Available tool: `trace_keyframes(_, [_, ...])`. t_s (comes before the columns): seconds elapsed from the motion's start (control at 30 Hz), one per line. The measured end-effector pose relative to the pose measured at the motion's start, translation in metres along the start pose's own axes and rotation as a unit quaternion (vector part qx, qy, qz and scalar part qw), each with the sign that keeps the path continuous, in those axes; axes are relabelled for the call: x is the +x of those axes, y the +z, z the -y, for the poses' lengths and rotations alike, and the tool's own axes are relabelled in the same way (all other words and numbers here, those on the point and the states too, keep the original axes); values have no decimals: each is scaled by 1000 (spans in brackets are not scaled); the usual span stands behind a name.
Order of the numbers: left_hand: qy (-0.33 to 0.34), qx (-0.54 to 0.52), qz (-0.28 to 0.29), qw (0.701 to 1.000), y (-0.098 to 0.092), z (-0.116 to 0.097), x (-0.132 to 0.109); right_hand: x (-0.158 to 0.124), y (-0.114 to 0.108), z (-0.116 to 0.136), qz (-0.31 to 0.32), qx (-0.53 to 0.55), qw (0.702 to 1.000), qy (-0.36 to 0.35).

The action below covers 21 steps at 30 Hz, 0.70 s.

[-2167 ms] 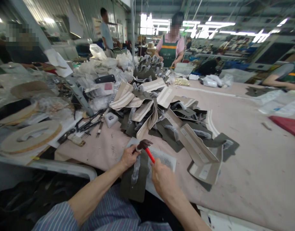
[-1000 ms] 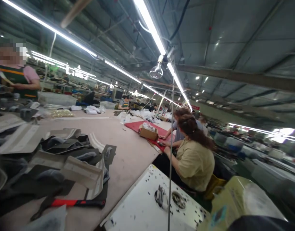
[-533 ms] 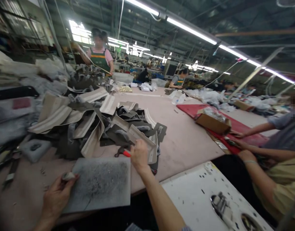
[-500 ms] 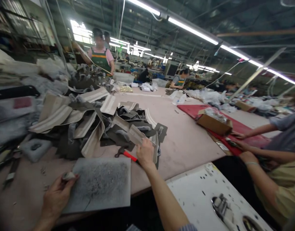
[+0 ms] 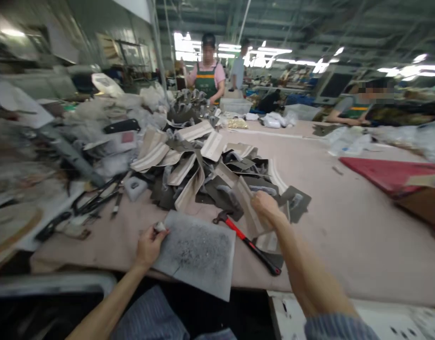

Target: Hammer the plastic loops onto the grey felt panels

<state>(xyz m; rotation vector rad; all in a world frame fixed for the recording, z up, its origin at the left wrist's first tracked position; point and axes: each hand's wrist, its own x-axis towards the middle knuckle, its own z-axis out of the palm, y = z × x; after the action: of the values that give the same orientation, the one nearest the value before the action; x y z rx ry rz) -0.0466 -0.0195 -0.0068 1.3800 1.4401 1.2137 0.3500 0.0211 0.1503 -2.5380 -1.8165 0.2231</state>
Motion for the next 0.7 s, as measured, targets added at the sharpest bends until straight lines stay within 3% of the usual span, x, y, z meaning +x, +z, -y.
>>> trace_keyframes(0.07, [-19, -56, -3, 998, 2, 2, 0, -17, -4, 18, -61, 3, 998, 1])
trace_keyframes(0.13, [-43, -125, -17, 991, 3, 5, 2, -43, 4, 43, -184, 59, 981, -25])
trace_keyframes(0.2, [-76, -208, -48, 974, 0, 6, 5, -77, 28, 75, -325, 180, 920, -124])
trace_keyframes(0.23, [-97, -252, -69, 961, -3, 6, 7, -94, 46, 92, -354, 237, 882, -203])
trace_keyframes(0.27, [-119, -294, -90, 944, -9, 7, 9, -109, 66, 108, -337, 268, 855, -287])
trace_keyframes(0.33, [-150, -357, -128, 913, -24, 7, 12, -131, 109, 132, -209, 254, 843, -426])
trace_keyframes(0.43, [-144, -374, -147, 904, -47, 5, 15, -140, 155, 145, -27, 186, 844, -503])
trace_keyframes(0.5, [-120, -355, -124, 919, -54, 1, 14, -135, 168, 142, 55, 160, 838, -519])
trace_keyframes(0.57, [-91, -327, -72, 938, -50, -5, 14, -128, 170, 138, 98, 154, 825, -535])
trace_keyframes(0.7, [-34, -240, 41, 969, -24, -20, 13, -125, 166, 139, 96, 152, 828, -531])
